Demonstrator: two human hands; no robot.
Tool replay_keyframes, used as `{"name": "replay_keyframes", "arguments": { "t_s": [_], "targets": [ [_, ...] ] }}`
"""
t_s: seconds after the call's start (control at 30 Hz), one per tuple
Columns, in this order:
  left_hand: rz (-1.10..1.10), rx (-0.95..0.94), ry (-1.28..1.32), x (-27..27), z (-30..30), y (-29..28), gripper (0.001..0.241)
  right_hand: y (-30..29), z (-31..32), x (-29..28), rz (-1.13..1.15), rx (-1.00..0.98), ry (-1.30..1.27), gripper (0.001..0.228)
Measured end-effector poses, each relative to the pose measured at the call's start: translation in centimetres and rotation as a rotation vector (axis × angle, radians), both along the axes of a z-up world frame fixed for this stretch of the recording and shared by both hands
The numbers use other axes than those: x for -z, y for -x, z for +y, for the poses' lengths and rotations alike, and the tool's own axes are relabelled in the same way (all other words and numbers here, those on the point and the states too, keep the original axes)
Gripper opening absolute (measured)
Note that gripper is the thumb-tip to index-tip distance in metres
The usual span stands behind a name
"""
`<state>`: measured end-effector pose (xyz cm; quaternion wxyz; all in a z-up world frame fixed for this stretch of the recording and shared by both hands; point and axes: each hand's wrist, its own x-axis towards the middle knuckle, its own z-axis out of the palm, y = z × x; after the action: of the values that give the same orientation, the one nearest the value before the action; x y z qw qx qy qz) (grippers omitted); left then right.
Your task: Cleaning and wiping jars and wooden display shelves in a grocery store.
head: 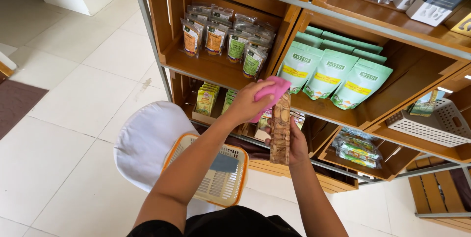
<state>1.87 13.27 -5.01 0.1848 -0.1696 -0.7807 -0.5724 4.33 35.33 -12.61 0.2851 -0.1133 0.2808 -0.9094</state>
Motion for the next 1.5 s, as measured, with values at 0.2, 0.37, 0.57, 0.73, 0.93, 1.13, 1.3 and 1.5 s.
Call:
{"name": "replay_keyframes", "arguments": {
  "t_s": [0.2,0.37,0.57,0.73,0.93,1.13,1.3,1.5],
  "targets": [
    [0.014,0.261,0.314,-3.5,0.0,-6.0,0.048,3.1,0.1,-0.7,-0.135,0.229,-0.152,0.053],
    [-0.205,0.38,0.128,-1.6,-2.3,-7.6,0.048,2.9,-1.3,-5.0,0.092,0.265,-0.091,0.054],
    [-0.592,0.222,-0.73,2.7,-0.5,-7.0,0.055,2.9,-4.1,-10.0,0.331,0.354,0.047,0.054],
    [-0.594,0.354,-1.042,0.2,-0.3,-5.1,0.053,4.2,-7.0,-13.2,0.594,0.567,0.03,0.063],
    [-0.296,0.46,-1.028,-4.9,-3.1,0.7,0.051,5.2,-9.1,-22.2,0.765,0.561,0.052,0.076],
    [-0.315,0.474,-0.771,-17.3,-8.1,8.3,0.049,11.0,-10.6,-31.4,0.903,0.493,-0.247,0.072],
    [0.528,-0.234,0.067,-22.5,-12.3,17.8,0.053,18.2,-15.1,-37.2,0.95,0.682,-0.346,0.056],
    [0.342,-0.14,0.446,-23.2,-12.7,23.6,0.046,30.2,-16.3,-33.9,0.673,0.904,-0.767,0.065]
  ]
}}
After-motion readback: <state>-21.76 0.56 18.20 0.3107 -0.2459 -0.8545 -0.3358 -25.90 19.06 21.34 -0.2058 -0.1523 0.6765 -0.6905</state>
